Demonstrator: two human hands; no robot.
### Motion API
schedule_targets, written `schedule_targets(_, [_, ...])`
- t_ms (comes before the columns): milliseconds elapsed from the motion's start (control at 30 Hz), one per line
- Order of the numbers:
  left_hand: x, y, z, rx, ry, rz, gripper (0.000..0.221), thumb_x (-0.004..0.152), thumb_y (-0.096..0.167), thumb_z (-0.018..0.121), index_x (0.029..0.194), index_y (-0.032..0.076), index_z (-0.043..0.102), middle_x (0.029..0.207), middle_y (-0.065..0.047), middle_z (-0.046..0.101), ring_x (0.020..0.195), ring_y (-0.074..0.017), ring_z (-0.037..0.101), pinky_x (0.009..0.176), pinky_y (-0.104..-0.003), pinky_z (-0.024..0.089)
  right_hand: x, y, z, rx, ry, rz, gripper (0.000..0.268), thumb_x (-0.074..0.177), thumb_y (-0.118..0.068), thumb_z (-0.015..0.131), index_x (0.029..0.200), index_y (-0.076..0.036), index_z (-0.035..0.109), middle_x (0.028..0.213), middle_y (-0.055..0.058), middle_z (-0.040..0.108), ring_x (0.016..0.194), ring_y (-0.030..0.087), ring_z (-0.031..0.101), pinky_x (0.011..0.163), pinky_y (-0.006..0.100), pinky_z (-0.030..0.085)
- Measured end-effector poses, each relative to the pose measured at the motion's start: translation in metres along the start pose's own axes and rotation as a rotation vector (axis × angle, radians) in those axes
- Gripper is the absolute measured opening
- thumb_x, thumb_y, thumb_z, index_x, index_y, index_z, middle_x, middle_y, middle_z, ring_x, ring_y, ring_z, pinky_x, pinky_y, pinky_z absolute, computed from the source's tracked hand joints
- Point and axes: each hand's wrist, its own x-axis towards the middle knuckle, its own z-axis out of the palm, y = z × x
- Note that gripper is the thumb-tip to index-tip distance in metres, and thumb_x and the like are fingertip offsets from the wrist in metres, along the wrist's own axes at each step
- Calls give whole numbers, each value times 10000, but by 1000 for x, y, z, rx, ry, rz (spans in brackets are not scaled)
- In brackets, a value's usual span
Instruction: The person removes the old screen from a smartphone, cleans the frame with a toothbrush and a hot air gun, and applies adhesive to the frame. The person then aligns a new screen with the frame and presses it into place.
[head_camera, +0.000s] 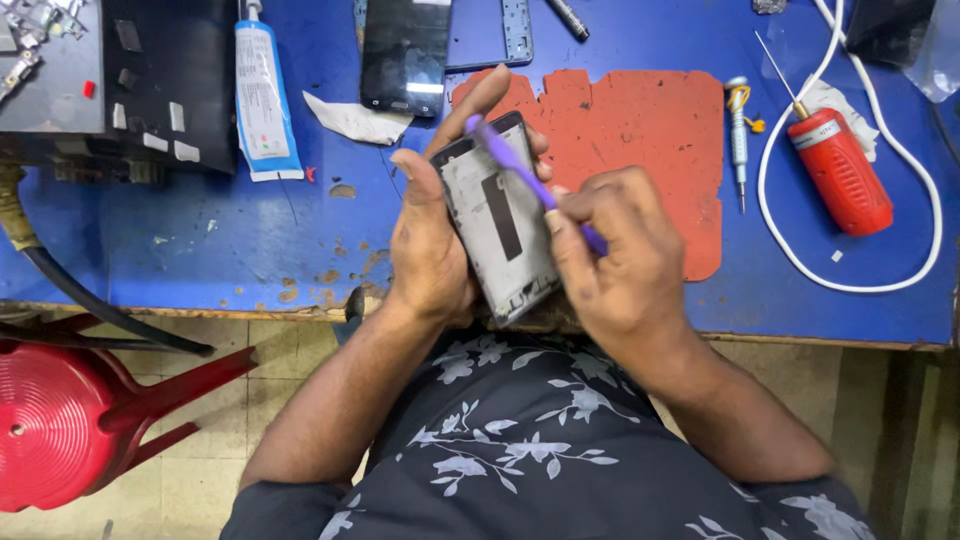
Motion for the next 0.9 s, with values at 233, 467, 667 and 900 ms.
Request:
schedule_targets(233, [0,0,-4,-48,-53,92,916,1045,734,428,1644,48,329,1159,-113,633,1024,-171,636,904,-340,563,-12,-8,8,88,-156,3,116,939,26,706,1038,27,645,979,151,595,693,215,632,592,346,502])
schedule_targets(467, [15,32,-30,-82,6,168,752,1139,607,343,1609,22,379,1092,-130,602,922,-205,609,830,-355,538,-39,-11,-6,72,-365,-44,194,865,-9,732,1048,23,676,936,139,612,706,239,638,604,360,515])
schedule_targets(667, [21,43,-34,-69,84,177,736,1113,624,345,1578,55,391,1141,-148,620,962,-246,659,854,-394,595,-41,25,-48,-2,-132,54,116,906,-14,751,911,-10,635,888,100,628,726,231,631,634,344,490])
schedule_targets(900, [10,31,-22,26,64,119,793,1095,643,369,1564,4,413,1162,-180,622,984,-244,645,888,-352,581,-17,87,-68,-508,39,59,131,987,-48,772,1095,-19,703,1015,137,648,889,324,626,781,425,507])
